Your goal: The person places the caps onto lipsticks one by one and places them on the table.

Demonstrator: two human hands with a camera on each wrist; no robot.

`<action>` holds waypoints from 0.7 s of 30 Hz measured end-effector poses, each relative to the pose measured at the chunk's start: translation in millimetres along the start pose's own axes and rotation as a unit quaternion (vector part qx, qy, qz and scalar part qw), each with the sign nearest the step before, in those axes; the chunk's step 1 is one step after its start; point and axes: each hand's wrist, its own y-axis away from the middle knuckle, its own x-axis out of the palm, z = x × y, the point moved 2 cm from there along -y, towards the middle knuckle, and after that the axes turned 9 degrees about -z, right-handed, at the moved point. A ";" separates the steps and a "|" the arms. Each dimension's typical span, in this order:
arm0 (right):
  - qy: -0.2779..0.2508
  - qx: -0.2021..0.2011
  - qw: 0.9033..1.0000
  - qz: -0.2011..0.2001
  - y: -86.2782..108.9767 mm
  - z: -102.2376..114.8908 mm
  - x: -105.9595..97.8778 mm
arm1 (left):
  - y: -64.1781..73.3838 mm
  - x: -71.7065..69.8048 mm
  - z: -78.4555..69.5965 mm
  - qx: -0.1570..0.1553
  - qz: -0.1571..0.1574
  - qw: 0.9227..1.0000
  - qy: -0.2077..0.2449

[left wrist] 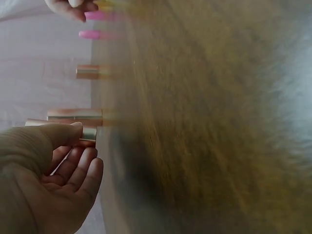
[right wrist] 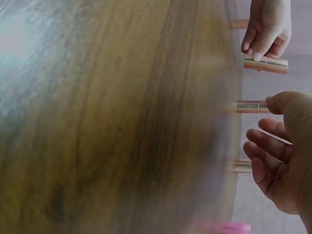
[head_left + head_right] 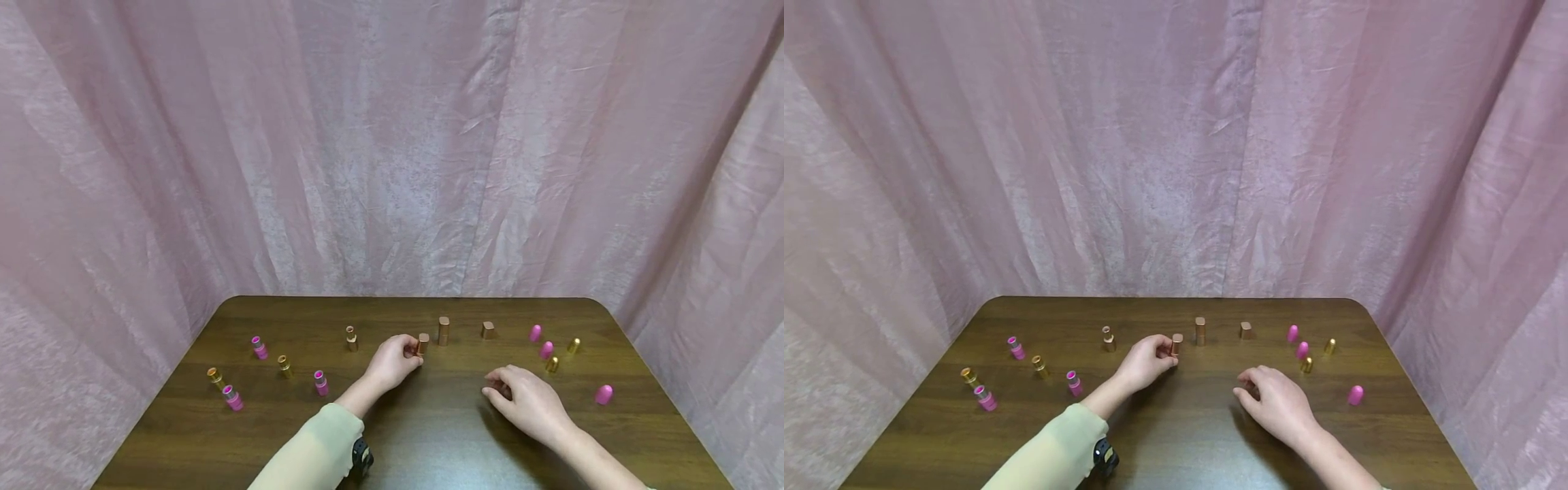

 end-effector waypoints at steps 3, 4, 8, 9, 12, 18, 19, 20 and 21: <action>0.006 0.011 1.000 0.009 2.1 -2.3 0.1 | -8.1 2.9 4.4 -0.009 -0.002 1.000 -0.008; 0.008 0.013 1.000 0.011 2.9 -2.9 0.0 | -10.5 3.6 5.5 -0.011 -0.002 1.000 -0.009; 0.014 0.019 1.000 0.011 5.7 -5.0 -0.3 | -18.3 5.2 7.7 -0.016 -0.005 1.000 -0.018; 0.014 0.019 1.000 0.010 6.4 -5.3 -0.3 | -19.9 5.5 8.1 -0.019 -0.004 1.000 -0.021; 0.014 0.018 1.000 0.004 8.1 -5.8 -0.2 | -23.5 6.7 8.8 -0.022 -0.001 0.999 -0.028; 0.017 0.011 1.000 -0.008 11.0 -5.8 0.1 | -29.8 10.1 9.6 -0.027 -0.001 0.999 -0.040; 0.018 0.011 1.000 -0.008 11.5 -5.9 0.2 | -30.9 10.7 9.9 -0.028 -0.002 0.999 -0.041; 0.019 0.011 1.000 -0.008 12.0 -5.9 0.4 | -32.0 11.2 10.1 -0.030 -0.003 0.999 -0.041; 0.020 0.011 1.000 -0.008 12.3 -5.9 0.5 | -33.0 11.8 10.4 -0.030 -0.003 0.999 -0.041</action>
